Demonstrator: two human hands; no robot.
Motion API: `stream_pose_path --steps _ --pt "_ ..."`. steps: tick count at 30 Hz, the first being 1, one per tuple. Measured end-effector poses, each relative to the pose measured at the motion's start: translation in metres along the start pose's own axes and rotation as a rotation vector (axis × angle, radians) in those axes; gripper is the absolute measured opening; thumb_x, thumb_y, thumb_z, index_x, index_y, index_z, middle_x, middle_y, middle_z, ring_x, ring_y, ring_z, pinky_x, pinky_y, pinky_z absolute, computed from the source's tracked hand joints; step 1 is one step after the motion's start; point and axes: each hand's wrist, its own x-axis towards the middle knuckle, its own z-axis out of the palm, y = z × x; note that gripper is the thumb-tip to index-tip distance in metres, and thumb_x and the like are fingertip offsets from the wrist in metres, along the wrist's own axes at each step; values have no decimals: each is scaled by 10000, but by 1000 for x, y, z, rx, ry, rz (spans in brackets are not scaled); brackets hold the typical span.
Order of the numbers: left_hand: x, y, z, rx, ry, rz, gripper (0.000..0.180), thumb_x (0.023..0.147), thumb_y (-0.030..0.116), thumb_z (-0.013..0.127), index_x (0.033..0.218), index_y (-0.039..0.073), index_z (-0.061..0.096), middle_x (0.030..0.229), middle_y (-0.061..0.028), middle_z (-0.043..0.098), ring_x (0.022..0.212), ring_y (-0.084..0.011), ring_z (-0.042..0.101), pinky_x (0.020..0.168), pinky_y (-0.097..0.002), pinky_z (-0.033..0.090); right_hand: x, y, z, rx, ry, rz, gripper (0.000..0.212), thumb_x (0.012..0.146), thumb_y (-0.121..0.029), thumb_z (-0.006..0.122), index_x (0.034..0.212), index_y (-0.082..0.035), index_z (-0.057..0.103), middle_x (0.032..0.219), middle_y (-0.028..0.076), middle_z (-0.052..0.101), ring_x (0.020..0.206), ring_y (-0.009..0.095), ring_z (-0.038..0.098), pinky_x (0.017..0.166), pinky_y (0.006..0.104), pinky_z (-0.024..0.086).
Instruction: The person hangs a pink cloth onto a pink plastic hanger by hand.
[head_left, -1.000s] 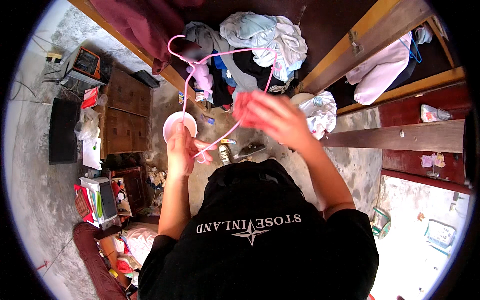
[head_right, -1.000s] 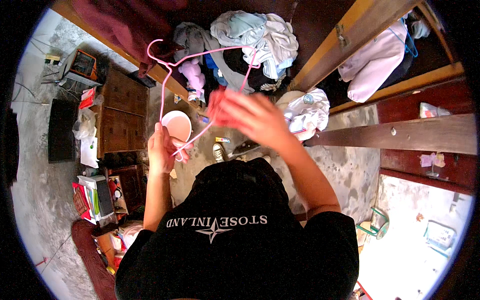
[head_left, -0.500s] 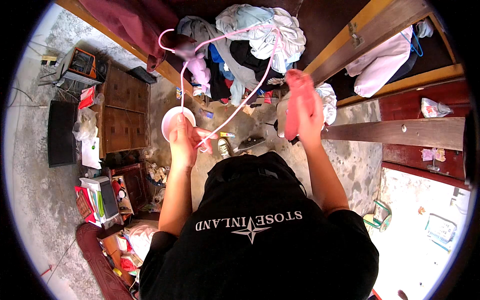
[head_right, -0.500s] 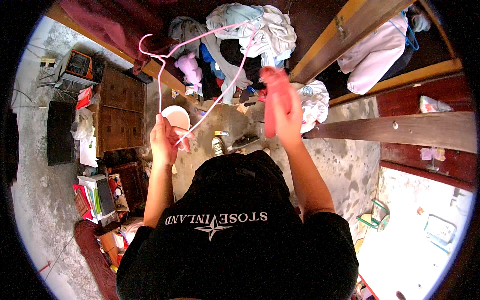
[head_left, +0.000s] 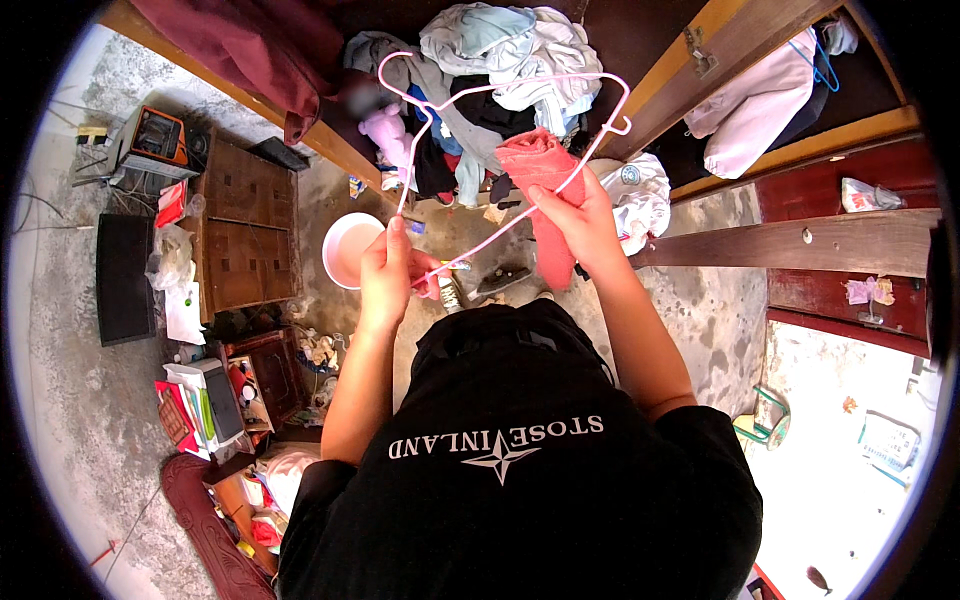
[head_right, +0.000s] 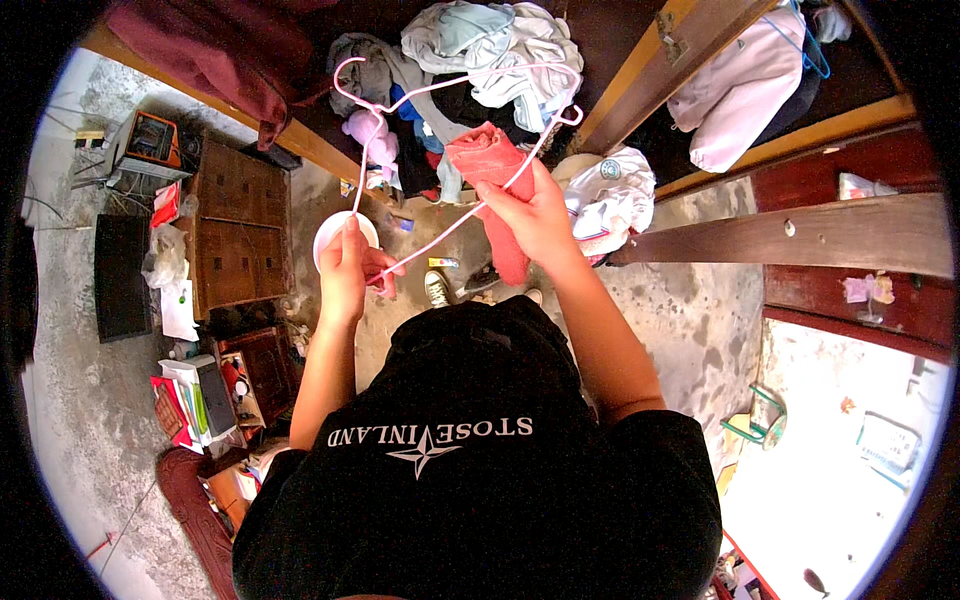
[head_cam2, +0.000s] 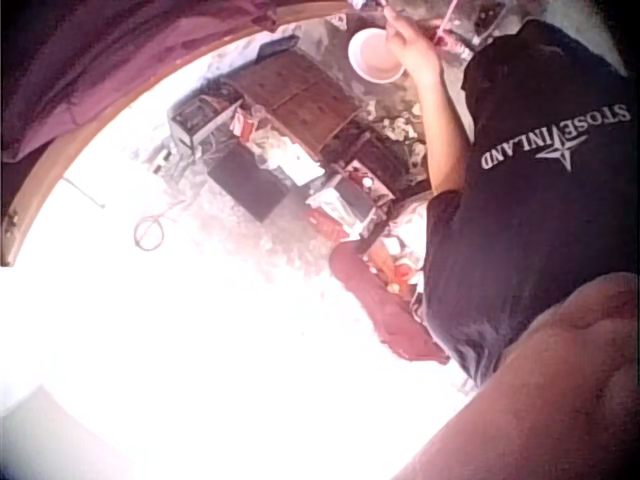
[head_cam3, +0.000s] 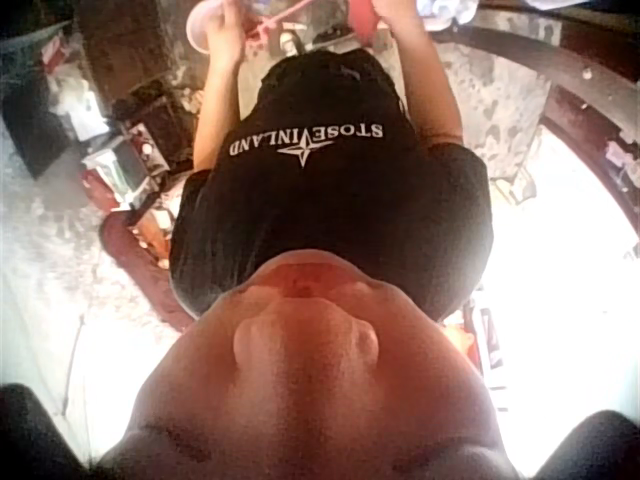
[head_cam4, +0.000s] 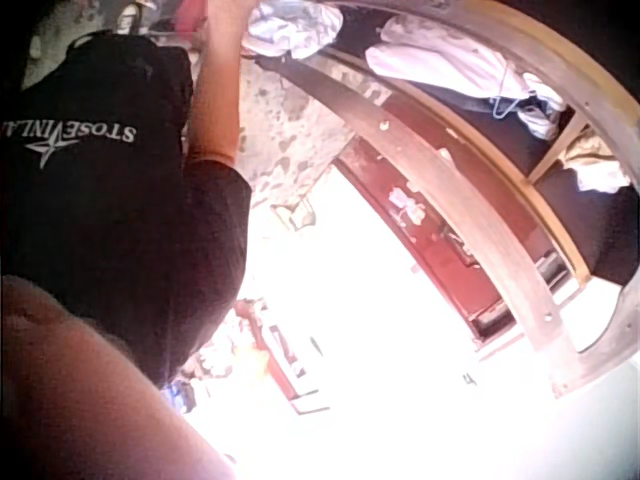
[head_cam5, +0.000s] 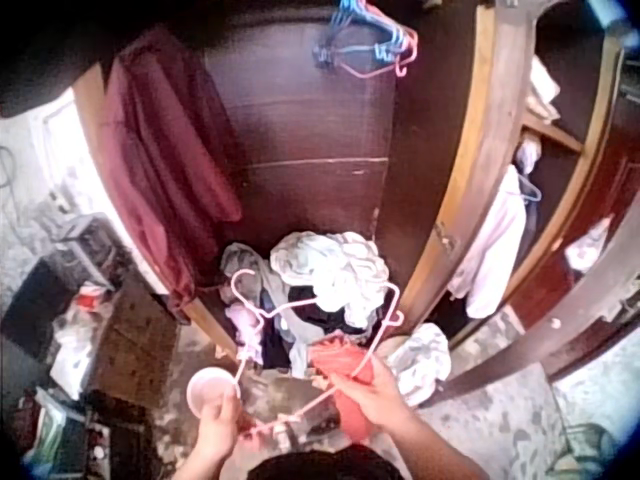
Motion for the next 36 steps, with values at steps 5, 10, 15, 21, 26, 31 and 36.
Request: stream_pose_path --steps 5,10,15,21,26,31,36 --pt "2 1 -8 -81 -174 -38 476 1065 505 390 922 58 470 887 -271 714 644 -270 695 591 -329 540 0 5 2 -126 41 -110 381 925 -17 691 1280 -20 552 1148 48 683 988 112 659 848 296 542" --pt "-2 21 -27 -395 -610 -97 428 1024 431 529 1132 18 551 1165 -278 684 1020 -303 707 902 -363 551 6 -5 -7 -44 -67 -8 384 932 -47 699 1284 -20 546 1123 49 684 971 112 657 840 287 538" --pt "-3 5 -3 46 -607 -39 408 1030 302 557 1328 24 569 1131 -180 719 854 -169 681 778 -282 541 8 4 2 -88 -117 -5 368 943 -79 697 1274 -23 549 1113 42 678 935 107 651 825 290 537" --pt "6 -10 -11 -27 -462 -46 625 1049 567 381 1207 1 592 1014 -198 736 681 -164 660 630 -274 539 12 -5 -36 -253 49 157 372 986 -169 643 1312 -24 537 1098 49 667 934 127 642 826 304 537" --pt "14 -20 -21 75 -388 -94 775 936 806 135 766 102 412 983 -251 727 593 -227 670 508 -326 514 5 -42 -15 -613 274 -284 416 929 -75 619 1331 -19 533 1206 155 632 1051 264 656 894 371 531" --pt "12 -5 10 179 -373 -80 744 994 727 146 614 114 328 906 -253 732 554 -232 662 469 -315 481 9 -62 27 -967 -70 -742 618 776 -56 741 1368 -139 584 1402 138 534 1154 357 606 939 423 537" --pt "10 9 10 192 -411 -65 709 1028 668 197 582 125 291 856 -253 731 526 -220 647 453 -310 478 21 -49 18 -1162 9 -749 663 763 -89 754 1395 -188 581 1406 93 537 1087 324 624 924 406 544"
